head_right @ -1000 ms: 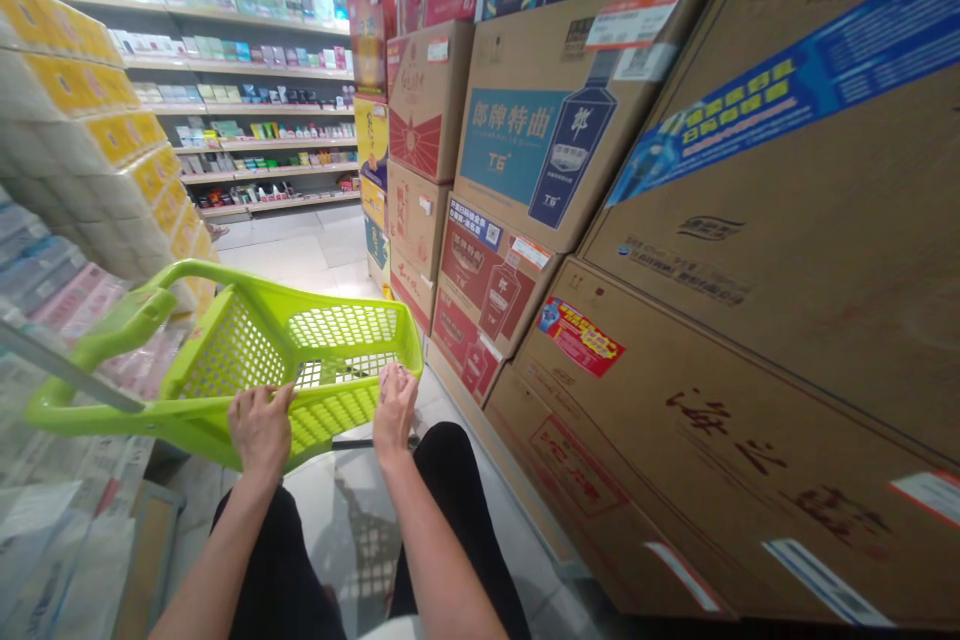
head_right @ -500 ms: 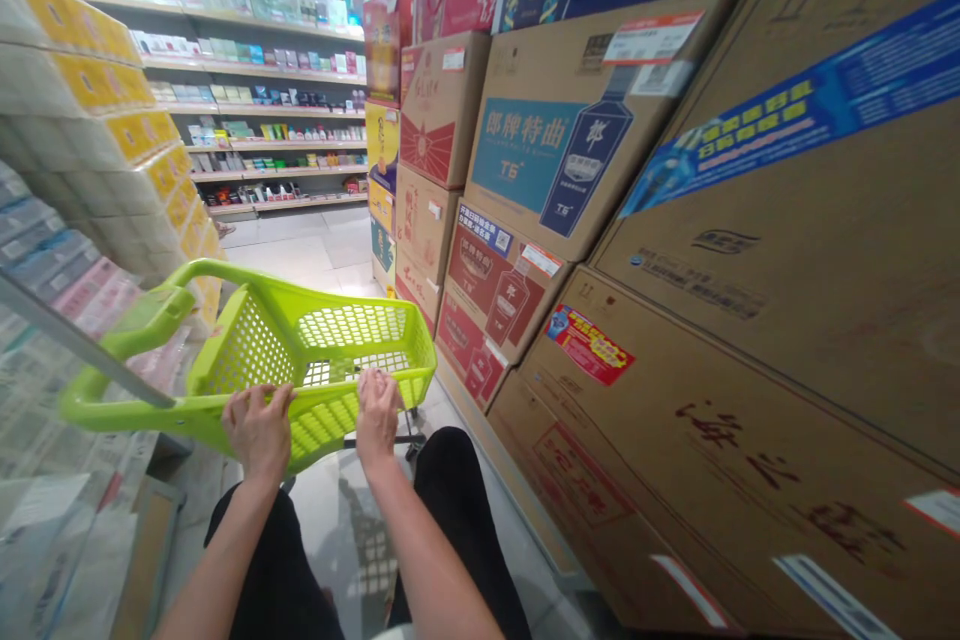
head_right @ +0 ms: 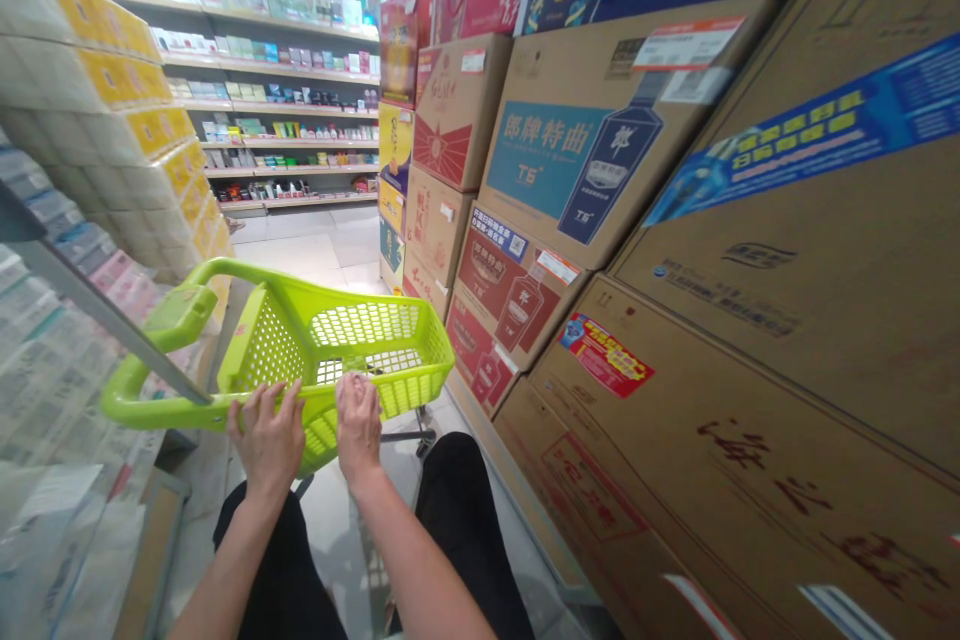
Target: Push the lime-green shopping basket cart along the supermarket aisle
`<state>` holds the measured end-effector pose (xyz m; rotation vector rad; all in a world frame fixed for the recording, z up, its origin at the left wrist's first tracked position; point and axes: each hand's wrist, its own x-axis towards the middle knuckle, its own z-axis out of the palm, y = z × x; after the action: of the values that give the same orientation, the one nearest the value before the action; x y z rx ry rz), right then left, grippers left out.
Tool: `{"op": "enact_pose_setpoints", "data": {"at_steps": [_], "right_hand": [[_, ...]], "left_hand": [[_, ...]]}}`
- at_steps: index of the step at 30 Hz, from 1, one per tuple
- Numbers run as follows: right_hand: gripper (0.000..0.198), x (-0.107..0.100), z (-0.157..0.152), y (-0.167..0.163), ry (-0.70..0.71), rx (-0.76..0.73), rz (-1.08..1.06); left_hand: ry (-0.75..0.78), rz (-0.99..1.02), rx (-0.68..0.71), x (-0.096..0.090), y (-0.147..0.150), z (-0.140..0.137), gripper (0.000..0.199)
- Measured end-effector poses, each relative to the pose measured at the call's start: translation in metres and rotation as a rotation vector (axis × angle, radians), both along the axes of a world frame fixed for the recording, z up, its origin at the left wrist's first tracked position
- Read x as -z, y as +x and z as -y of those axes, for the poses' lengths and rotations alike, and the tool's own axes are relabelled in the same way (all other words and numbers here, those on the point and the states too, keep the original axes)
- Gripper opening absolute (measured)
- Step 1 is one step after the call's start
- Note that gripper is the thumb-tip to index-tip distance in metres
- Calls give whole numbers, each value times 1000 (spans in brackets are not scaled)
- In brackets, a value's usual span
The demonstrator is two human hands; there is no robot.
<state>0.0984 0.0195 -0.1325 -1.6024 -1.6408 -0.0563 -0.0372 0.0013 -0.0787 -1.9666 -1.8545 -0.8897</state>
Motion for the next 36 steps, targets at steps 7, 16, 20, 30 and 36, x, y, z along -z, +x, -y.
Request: {"op": "enact_pose_setpoints", "data": {"at_steps": [7, 16, 20, 30, 36], "right_hand": [[46, -5, -5, 19, -69, 152, -10], [52, -9, -4, -7, -48, 6, -10], [48, -16, -6, -19, -41, 105, -33], [45, -49, 1, -52, -99, -44, -3], [40, -75, 4, -90, 58, -366, 135]], "left_hand": [[152, 145, -258, -23, -33, 13, 36], [142, 129, -278, -20, -51, 6, 31], [129, 126, -277, -21, -47, 8, 31], [150, 191, -224, -22, -41, 14, 35], [225, 291, -296, -22, -40, 9, 29]]}}
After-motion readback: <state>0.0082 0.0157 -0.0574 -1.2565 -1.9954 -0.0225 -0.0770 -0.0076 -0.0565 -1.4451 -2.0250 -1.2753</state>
